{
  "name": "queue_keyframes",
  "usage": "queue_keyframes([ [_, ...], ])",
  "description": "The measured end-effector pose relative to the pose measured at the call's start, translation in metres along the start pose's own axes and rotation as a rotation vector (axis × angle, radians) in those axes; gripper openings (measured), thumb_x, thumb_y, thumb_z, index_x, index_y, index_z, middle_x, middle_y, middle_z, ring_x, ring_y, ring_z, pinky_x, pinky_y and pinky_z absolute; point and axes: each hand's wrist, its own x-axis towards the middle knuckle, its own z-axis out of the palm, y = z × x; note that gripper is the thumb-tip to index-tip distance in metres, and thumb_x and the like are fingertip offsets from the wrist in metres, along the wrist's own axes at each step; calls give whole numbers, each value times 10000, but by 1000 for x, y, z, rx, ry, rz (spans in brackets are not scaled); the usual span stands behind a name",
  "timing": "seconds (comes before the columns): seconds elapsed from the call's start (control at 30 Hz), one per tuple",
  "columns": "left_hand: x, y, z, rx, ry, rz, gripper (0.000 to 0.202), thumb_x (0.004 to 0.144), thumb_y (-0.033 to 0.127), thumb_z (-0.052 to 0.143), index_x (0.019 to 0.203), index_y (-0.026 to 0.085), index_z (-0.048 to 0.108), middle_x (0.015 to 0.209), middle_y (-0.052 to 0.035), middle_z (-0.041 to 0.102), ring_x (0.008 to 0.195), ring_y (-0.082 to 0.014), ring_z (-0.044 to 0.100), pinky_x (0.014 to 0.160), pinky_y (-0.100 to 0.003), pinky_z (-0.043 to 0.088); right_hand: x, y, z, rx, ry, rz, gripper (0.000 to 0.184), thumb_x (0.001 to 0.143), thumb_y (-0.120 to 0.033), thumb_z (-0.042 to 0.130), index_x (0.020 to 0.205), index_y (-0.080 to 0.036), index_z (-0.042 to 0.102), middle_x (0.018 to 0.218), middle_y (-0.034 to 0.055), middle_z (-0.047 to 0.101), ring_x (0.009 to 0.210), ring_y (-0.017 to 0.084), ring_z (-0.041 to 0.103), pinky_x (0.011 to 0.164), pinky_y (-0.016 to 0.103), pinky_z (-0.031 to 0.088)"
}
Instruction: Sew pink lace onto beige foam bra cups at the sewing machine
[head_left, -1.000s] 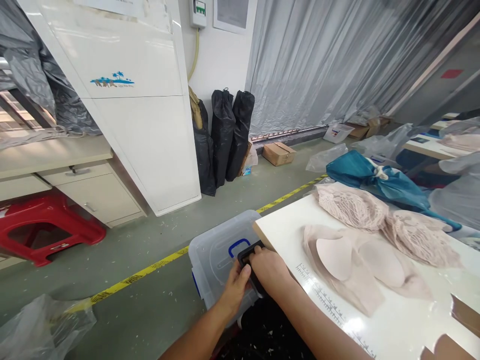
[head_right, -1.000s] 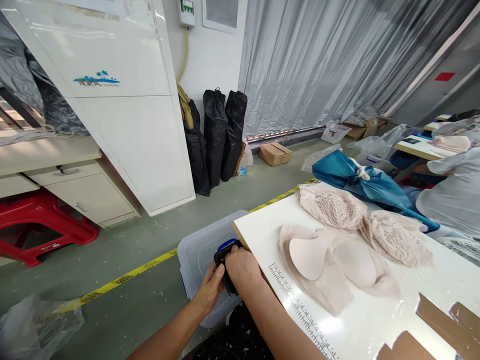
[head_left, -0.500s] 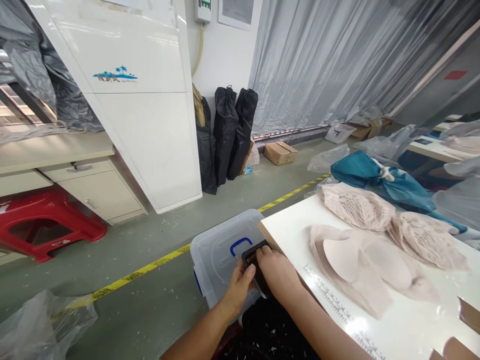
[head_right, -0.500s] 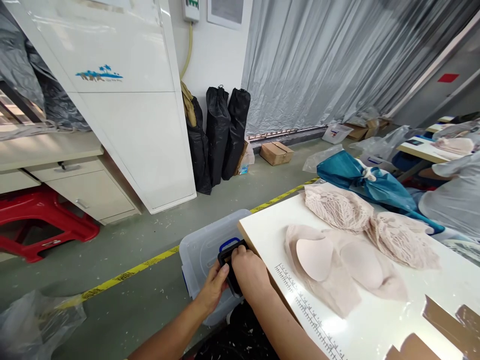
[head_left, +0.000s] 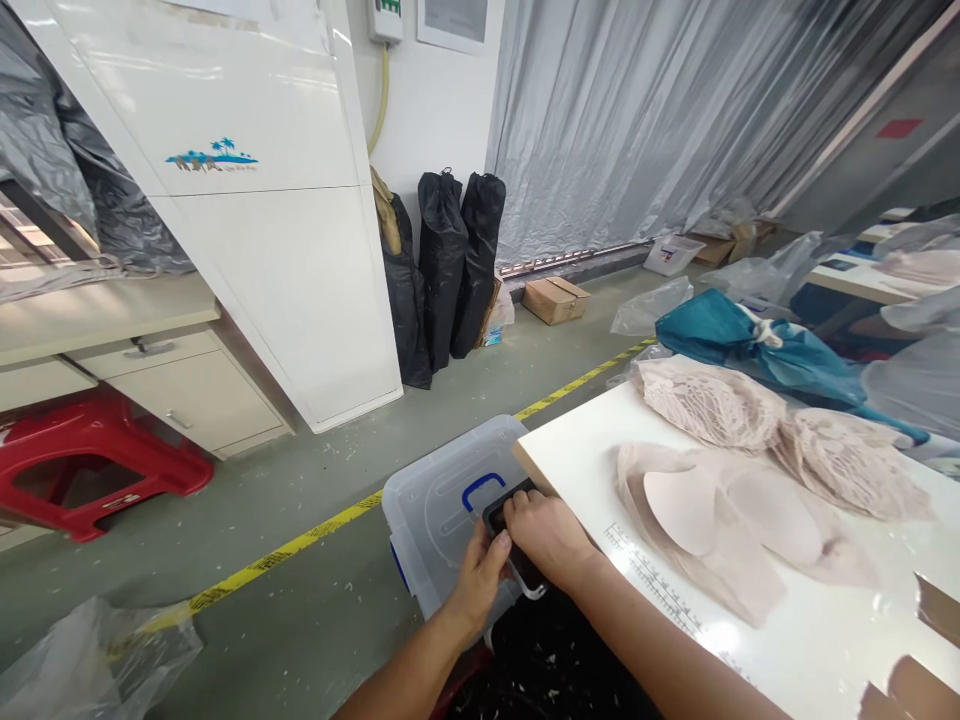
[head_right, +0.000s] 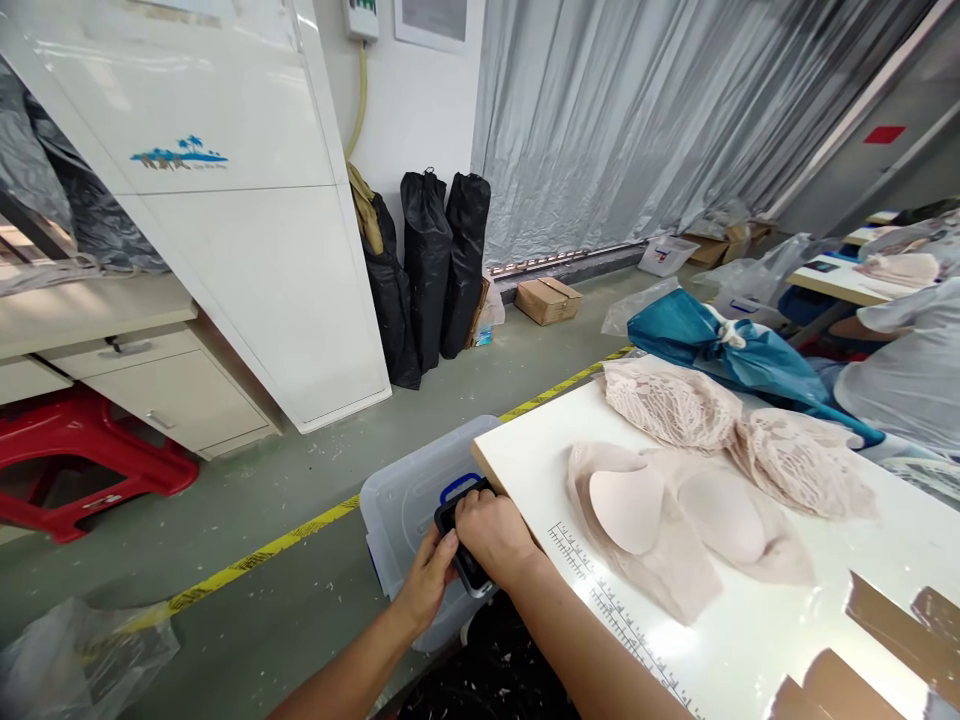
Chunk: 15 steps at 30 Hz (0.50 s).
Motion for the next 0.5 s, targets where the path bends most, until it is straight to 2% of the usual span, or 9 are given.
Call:
queue_keyframes([
  [0.27, -1, 2, 1, -9, -57, 14, 663, 837, 524, 612, 1392, 225, 407, 1250, -115, 567, 1106, -282, 545, 738, -306, 515, 2, 0, -3, 7, 46, 11, 245, 921, -257, 572, 1141, -149, 584, 1023, 45, 648, 804, 142, 644, 668, 303, 557],
  [0.33, 0, 1, -1, -23, -68, 5, 652, 842, 525, 604, 1387, 226, 407, 1263, -118, 560, 1098, -282, 553, 754, -323, 519, 2, 2, -5, 32, 69, 2, 269, 904, -160, 569, 1170, -125, 578, 1020, 72, 665, 805, 163, 657, 654, 305, 560],
  [0.4, 1, -1, -2, -33, -55, 3, 628, 837, 528, 610, 1358, 223, 437, 1280, -119, 550, 1107, -280, 551, 785, -337, 518, -2, 3, -11, 77, 104, -7, 342, 858, -55, 553, 1199, -79, 569, 1081, 143, 666, 835, 210, 672, 664, 329, 567],
  [0.47, 2, -1, -1, -29, -25, 3, 615, 821, 542, 623, 1318, 210, 477, 1261, -124, 565, 1106, -279, 555, 805, -344, 515, -14, 4, -22, 147, 149, -20, 358, 834, -25, 531, 1186, -69, 582, 1145, 180, 650, 890, 235, 672, 723, 334, 567],
  [0.5, 3, 0, 0, -24, -9, 5, 610, 811, 551, 629, 1294, 202, 498, 1239, -126, 580, 1100, -280, 560, 810, -347, 514, -24, 5, -29, 178, 173, -26, 333, 851, -44, 513, 1171, -91, 591, 1163, 167, 646, 925, 225, 666, 767, 315, 559],
])
